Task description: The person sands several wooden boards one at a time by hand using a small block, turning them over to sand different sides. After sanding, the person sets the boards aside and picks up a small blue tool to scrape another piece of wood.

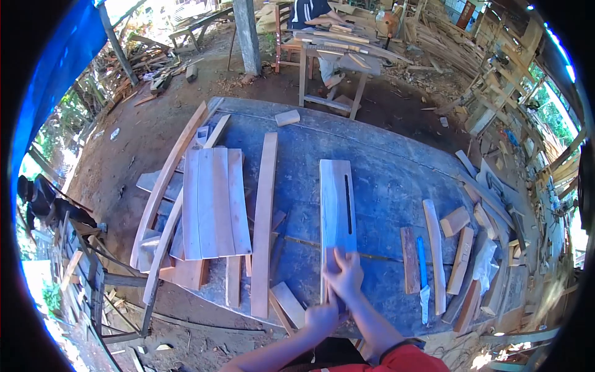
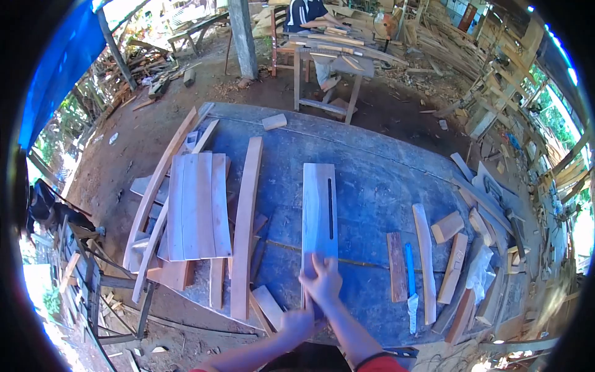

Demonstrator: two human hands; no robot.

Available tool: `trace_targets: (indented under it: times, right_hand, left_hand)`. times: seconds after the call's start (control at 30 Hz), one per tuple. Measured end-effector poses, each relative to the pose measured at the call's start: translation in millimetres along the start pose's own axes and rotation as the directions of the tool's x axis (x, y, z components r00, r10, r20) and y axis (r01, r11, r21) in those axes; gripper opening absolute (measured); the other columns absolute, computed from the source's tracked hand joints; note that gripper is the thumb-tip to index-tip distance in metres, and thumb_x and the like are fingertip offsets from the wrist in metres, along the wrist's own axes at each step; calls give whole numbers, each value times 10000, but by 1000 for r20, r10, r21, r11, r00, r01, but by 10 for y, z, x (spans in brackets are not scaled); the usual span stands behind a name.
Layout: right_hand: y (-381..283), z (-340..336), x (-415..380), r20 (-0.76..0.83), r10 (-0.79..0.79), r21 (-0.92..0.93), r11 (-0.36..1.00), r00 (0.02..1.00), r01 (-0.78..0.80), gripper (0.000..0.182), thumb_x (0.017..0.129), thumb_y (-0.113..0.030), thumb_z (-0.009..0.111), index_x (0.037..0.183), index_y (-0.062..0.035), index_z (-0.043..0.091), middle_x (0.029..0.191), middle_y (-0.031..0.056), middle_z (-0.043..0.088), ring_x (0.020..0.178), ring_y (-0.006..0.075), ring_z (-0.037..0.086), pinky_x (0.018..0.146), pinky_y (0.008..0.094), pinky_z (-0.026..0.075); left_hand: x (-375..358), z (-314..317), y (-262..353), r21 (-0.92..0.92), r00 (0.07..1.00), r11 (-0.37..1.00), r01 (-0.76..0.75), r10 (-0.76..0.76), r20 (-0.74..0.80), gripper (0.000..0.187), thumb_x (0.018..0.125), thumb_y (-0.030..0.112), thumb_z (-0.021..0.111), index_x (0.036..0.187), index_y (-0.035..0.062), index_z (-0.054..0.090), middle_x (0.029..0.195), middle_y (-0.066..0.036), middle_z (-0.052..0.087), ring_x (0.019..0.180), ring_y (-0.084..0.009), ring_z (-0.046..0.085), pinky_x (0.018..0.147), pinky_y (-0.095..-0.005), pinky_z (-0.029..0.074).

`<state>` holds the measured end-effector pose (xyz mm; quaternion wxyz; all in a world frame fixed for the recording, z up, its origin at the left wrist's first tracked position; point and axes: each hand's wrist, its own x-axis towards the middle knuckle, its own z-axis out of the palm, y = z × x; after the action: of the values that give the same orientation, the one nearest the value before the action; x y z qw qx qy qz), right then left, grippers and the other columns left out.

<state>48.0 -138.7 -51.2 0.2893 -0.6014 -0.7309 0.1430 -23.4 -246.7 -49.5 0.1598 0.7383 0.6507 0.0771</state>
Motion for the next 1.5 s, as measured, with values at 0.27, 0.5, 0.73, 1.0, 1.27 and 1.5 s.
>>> trace_targets:
  times: [0.27,0.5,0.73,1.0,1.27,1.5]
  right_hand:
    - [5,91,-495,-20,-22,-44,999,1000,21,546,583,-330,736,1084,-151,616,918,95,459,678,263,581,538,354,504]
    - [94,430,1056,6,-19,-6,1000,1000,19,485,596,-280,742,1035,-100,638,893,85,476,685,262,574,563,364,497]
    - [189,1263,3992,142,32,-81,997,989,-21,452,673,-395,677,1028,-120,627,1092,166,514,951,345,571,815,409,472]
    - [-336,310,3725,-218,-152,74,982,964,172,544,627,-384,728,1093,-125,620,938,126,521,839,293,582,743,377,483]
    - [72,107,531,-67,72,48,996,995,-69,570,617,-347,740,1116,-108,604,938,99,468,803,268,567,681,351,491]
    - [-178,-106,-785,-39,175,-12,984,984,-176,658,632,-343,724,1198,-68,534,931,114,475,798,272,563,677,344,486]
  left_hand:
    - [-396,168,3,17,998,1000,19,-20,59,974,682,606,586,1262,-133,328,432,22,492,346,-117,510,307,-268,398]
    - [1060,-120,-295,167,993,981,103,-111,37,1018,648,601,603,1316,-95,278,426,26,487,327,-98,477,290,-272,367]
    - [3933,-687,-1277,-27,969,970,240,-241,-57,620,769,494,541,1127,-5,462,763,-116,627,690,-263,632,615,-391,503]
    - [3281,-1537,-732,98,969,977,190,-170,-180,1001,658,564,615,1358,-33,219,593,-63,598,506,-206,605,451,-336,487]
    - [564,-175,-183,-26,1000,1000,-2,1,-20,1005,647,526,648,1341,-71,234,480,-20,556,391,-161,559,350,-298,436]
    - [-627,8,-13,-85,983,996,-21,36,178,1017,677,603,599,1281,-135,245,520,-66,584,425,-229,579,383,-337,456]
